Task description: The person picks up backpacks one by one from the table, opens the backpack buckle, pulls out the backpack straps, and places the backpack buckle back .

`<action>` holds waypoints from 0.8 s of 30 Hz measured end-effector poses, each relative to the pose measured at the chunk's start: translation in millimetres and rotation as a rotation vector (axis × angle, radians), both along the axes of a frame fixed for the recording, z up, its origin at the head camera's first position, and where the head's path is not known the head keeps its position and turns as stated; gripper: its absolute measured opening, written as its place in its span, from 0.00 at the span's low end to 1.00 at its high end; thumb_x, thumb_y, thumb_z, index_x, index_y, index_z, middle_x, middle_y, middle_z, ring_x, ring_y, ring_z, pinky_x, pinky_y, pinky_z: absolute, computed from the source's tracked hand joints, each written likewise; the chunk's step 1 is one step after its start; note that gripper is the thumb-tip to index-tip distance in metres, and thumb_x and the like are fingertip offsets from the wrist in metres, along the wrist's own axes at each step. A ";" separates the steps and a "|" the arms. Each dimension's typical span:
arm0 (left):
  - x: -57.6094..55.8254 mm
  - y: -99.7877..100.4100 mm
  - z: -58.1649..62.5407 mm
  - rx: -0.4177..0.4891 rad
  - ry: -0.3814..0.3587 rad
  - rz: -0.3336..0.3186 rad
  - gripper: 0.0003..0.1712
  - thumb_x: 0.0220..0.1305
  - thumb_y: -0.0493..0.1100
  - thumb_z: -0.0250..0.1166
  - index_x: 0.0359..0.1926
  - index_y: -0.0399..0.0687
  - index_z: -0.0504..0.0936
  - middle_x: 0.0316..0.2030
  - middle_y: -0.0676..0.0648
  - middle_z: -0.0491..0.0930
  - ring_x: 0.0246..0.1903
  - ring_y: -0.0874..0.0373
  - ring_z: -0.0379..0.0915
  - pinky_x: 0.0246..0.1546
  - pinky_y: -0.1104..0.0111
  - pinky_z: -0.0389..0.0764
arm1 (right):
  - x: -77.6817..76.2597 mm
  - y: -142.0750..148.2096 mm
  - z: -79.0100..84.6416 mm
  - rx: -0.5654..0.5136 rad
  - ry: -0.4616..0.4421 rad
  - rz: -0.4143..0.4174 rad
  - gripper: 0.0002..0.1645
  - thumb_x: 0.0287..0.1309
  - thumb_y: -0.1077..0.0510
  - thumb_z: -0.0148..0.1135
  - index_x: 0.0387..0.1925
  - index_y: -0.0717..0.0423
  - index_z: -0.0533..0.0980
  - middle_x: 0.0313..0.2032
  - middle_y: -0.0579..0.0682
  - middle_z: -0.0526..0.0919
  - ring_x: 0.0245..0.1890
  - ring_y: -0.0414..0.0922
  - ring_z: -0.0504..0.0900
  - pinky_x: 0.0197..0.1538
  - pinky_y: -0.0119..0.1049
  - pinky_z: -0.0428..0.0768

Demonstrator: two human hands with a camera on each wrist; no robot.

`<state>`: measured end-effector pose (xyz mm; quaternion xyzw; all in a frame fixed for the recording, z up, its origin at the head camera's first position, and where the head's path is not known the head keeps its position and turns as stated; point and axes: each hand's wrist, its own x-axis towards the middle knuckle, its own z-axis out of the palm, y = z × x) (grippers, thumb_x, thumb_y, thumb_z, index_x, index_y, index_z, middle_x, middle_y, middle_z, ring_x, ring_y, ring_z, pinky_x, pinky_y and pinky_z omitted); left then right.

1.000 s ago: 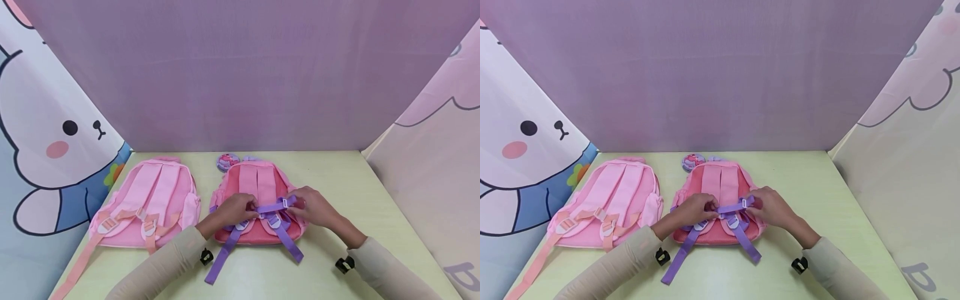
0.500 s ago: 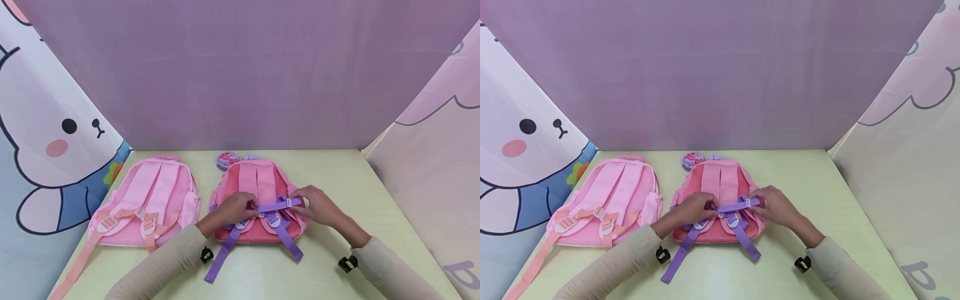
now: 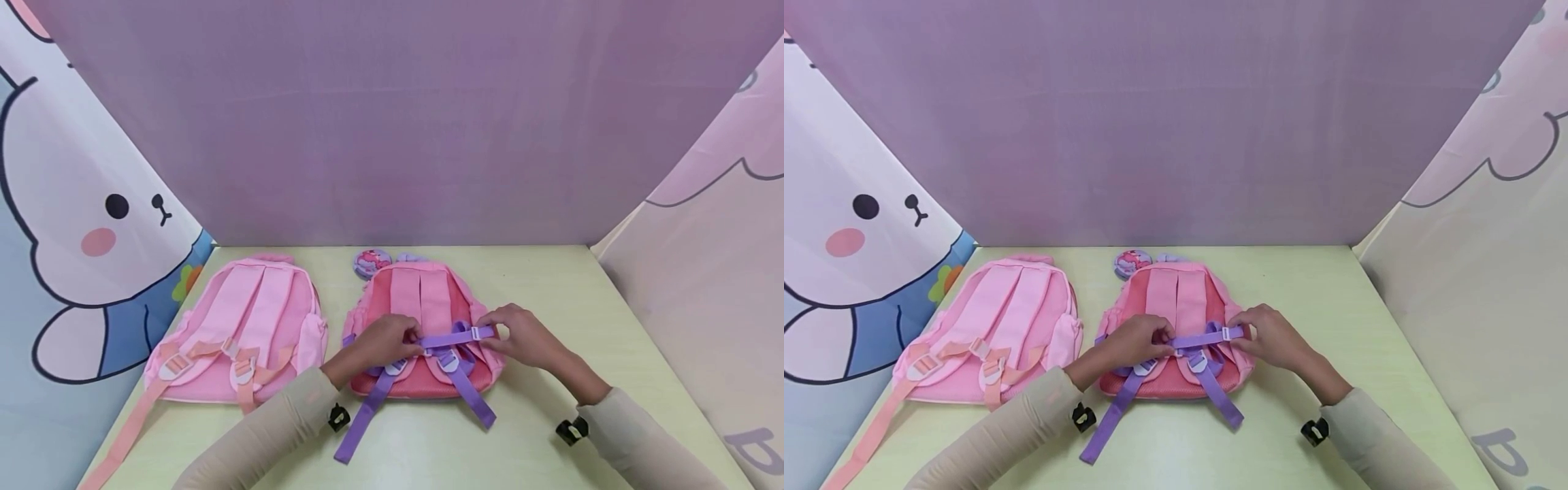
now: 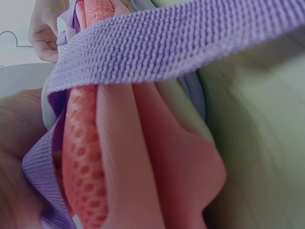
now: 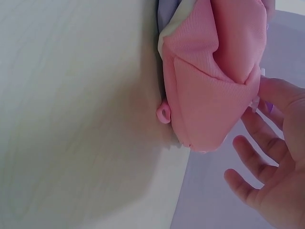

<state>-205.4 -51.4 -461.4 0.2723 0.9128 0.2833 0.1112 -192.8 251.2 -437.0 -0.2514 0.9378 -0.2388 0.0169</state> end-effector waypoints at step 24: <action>0.6 0.8 1.0 -0.004 0.003 0.004 0.09 0.63 0.52 0.73 0.40 0.57 0.84 0.31 0.60 0.80 0.31 0.66 0.72 0.35 0.76 0.76 | -2.0 15.9 -3.7 -0.014 0.019 0.080 0.11 0.55 0.59 0.75 0.40 0.43 0.85 0.32 0.33 0.84 0.38 0.46 0.81 0.47 0.45 0.77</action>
